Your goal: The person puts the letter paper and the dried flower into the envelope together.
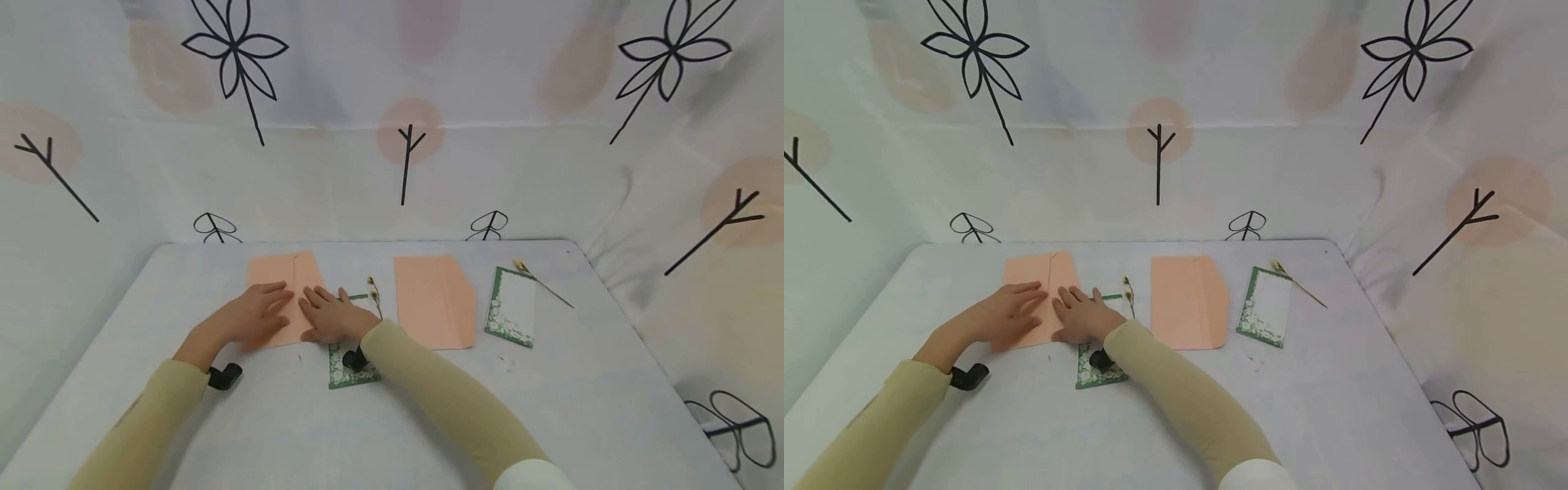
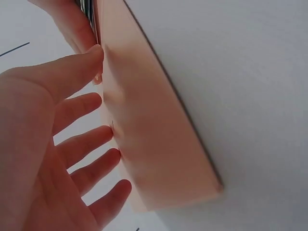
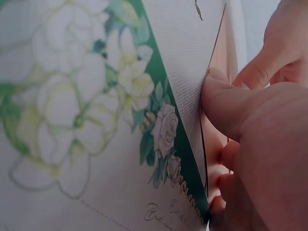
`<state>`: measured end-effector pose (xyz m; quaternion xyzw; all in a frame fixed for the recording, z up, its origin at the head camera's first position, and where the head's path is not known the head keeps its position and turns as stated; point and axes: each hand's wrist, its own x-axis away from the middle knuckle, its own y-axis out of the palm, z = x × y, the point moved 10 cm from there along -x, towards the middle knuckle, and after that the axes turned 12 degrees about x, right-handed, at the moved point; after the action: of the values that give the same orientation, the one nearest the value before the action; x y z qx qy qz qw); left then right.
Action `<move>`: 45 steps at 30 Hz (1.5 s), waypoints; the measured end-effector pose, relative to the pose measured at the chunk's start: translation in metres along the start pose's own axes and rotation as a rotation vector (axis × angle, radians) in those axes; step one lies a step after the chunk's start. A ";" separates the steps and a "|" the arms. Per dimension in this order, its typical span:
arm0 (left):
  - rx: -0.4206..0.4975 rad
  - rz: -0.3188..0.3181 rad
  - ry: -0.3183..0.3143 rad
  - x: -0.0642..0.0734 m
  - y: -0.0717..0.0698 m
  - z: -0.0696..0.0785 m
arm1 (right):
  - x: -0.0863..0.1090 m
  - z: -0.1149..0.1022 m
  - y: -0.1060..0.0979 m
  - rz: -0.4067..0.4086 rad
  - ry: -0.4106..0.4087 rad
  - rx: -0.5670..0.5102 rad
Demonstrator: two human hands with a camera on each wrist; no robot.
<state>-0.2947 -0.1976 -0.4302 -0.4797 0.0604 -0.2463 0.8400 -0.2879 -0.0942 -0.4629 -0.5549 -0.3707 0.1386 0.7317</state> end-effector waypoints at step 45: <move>-0.220 0.195 -0.016 -0.019 -0.018 0.015 | 0.001 0.000 -0.001 0.006 0.025 0.011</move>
<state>-0.3130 -0.1843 -0.4098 -0.5628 0.1267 -0.1517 0.8026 -0.2877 -0.0937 -0.4618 -0.5537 -0.3593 0.1358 0.7389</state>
